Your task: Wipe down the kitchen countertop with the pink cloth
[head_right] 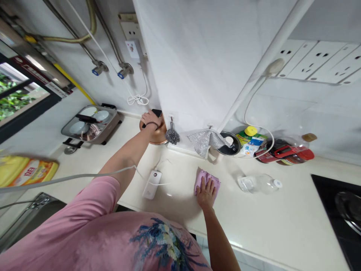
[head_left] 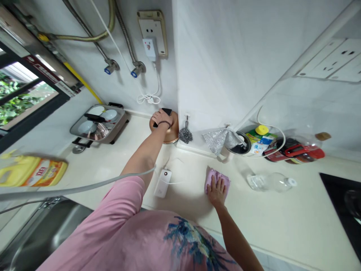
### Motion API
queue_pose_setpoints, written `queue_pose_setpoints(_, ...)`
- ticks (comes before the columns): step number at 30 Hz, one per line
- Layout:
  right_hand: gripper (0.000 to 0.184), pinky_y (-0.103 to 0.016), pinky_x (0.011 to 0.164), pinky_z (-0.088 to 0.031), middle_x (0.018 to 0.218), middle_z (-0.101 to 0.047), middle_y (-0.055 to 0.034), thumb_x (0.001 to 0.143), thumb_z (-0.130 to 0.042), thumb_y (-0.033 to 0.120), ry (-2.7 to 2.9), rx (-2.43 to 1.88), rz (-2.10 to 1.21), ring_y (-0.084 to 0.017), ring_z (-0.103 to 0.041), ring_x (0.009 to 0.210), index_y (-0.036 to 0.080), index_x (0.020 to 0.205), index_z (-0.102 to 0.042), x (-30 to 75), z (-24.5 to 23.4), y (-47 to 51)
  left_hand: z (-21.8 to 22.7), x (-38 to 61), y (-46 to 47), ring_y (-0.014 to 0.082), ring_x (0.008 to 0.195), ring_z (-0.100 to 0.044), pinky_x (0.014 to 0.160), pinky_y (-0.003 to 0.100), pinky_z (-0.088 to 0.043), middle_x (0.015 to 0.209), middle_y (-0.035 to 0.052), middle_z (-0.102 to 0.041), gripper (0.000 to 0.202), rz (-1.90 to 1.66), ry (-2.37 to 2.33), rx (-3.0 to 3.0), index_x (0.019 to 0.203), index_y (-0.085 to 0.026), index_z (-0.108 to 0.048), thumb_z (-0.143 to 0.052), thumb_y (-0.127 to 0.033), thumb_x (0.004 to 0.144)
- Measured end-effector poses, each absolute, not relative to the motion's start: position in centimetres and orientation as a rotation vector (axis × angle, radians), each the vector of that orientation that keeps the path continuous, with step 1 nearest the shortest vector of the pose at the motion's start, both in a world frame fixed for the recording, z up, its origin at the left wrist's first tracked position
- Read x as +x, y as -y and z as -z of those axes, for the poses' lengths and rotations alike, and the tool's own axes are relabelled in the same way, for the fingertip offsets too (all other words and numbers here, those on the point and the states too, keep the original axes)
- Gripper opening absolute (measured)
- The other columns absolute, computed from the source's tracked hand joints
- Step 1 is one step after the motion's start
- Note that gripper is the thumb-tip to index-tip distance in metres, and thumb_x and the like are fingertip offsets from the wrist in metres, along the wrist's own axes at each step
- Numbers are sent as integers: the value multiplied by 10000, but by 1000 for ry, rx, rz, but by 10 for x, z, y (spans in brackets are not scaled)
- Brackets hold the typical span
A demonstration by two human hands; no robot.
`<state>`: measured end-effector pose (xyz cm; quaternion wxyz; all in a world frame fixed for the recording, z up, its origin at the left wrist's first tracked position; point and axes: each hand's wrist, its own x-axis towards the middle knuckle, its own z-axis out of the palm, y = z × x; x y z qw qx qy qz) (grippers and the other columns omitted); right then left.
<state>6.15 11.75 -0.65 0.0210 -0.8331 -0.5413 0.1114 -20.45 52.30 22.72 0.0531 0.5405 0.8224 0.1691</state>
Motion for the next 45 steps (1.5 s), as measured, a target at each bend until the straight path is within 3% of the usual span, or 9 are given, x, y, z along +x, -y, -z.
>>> queue_pose_setpoints(9,730,-609,1283,-193,1758,-233,-175,1030,-229,537,1682,-2590,-364,-351,-159,1634,201,1670,-329,61,3,-118,-226,-209,-532,409,1362,-455,1105,527,-304,1411,270,-519,767,-533,-2457,1589,1449,-121,-426,-752,-387,808)
queue_pose_setpoints(15,737,-627,1280,-194,1763,-225,-164,1027,-220,546,1673,-2577,-390,-352,-151,1635,209,1676,-310,62,4,-118,-227,-226,-521,438,1412,-411,1128,590,-305,1465,256,-503,937,-548,-2410,1603,1556,-166,-349,-758,-516,789)
queue_pose_setpoints(22,734,-611,1288,-181,1773,-196,-149,1028,-211,538,1673,-2583,-371,-349,-135,1637,207,1676,-312,60,4,-117,-224,-281,-468,412,1443,-400,1147,610,-349,1528,196,-501,818,-729,-2452,1510,1611,-247,-359,-654,-459,878)
queue_pose_setpoints(27,719,-587,1293,-173,1782,-158,-141,1032,-234,530,1681,-2578,-398,-349,-115,1641,219,1676,-312,67,7,-124,-175,-335,-376,369,1410,-468,1153,572,-397,1495,157,-565,673,-821,-2506,1325,1589,-230,-429,-561,-363,943)
queue_pose_setpoints(33,714,-592,1284,-168,1788,-108,-158,1048,-249,529,1618,-2601,-475,-366,-100,1638,222,1692,-250,82,-3,-170,-88,-369,-219,388,1335,-557,1084,552,-468,1370,178,-652,587,-467,-2497,1249,1494,-204,-566,-610,-309,918)
queue_pose_setpoints(38,721,-598,1277,-116,1787,-22,-192,1076,-179,519,1638,-2654,-580,-365,-52,1640,166,1704,-148,67,-17,-201,-48,-371,-137,378,1339,-572,1093,536,-478,1394,192,-647,575,-324,-2443,1345,1468,-185,-596,-623,-284,902)
queue_pose_setpoints(41,691,-593,1291,-104,1789,-72,-169,1074,-258,477,1819,-2574,-535,-347,-92,1643,208,1705,-167,34,-16,-180,-39,-369,-118,356,1403,-529,1172,512,-428,1468,177,-610,601,-303,-2376,1505,1473,-189,-596,-642,-246,876)
queue_pose_setpoints(45,682,-585,1296,-148,1757,-257,-142,1041,-395,498,2248,-2139,-441,-350,-208,1624,261,1675,-309,-13,-4,-98,-36,-371,-112,374,1537,-354,1249,529,-320,1628,199,-459,630,-221,-2367,1582,1537,-131,-539,-587,-277,926)
